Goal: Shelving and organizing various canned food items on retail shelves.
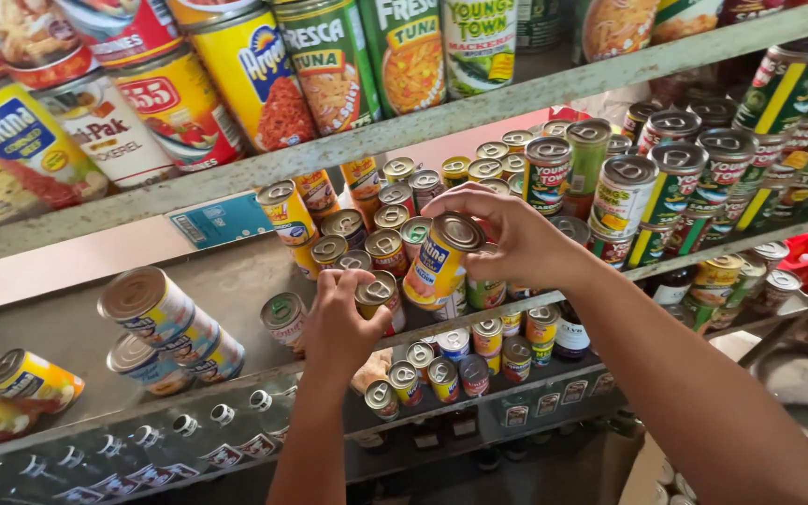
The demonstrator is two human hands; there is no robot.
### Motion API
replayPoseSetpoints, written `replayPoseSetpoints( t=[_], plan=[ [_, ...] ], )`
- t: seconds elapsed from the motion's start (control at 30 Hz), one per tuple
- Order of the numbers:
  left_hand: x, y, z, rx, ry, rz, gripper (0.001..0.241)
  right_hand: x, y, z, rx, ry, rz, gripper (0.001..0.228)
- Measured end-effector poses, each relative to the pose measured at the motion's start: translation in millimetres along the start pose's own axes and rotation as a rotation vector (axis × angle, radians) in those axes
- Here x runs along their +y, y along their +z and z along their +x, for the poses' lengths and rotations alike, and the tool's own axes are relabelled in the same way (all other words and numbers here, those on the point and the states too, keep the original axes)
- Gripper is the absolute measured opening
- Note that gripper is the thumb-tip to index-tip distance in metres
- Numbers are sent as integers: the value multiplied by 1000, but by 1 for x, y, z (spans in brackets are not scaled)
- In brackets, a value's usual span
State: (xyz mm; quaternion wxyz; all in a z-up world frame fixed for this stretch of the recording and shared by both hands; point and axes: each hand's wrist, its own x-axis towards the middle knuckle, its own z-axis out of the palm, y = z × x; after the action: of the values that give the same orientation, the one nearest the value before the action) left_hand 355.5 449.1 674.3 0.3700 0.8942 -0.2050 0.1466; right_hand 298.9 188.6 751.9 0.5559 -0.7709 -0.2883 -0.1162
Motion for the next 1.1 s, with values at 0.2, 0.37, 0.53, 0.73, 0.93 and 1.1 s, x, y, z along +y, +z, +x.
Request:
replayPoseSetpoints(
  t=[0.2, 0.37, 0.53, 0.73, 0.93, 1.1],
  plan=[
    [55, -2, -32, 161, 538, 40, 65, -34, -2, -42, 44, 18, -38, 66],
    [97, 41, -55, -287, 420, -419, 91, -57, -18, -89, 26, -25, -159, 67],
    [140, 111, -77, -651, 126, -880, 90, -64, -50, -159, 19, 11, -225, 65],
    [188, 224, -119, -788, 124, -1048, 80, -17, -93, -279, 174, 213, -47, 63],
    [223, 316, -166, -742, 111, -818, 61, 22, -100, -377, 452, 613, 134, 73],
    [217, 392, -214, -793, 100, -721, 73, 76, -89, -450, 593, 866, -48, 76]
  ],
)
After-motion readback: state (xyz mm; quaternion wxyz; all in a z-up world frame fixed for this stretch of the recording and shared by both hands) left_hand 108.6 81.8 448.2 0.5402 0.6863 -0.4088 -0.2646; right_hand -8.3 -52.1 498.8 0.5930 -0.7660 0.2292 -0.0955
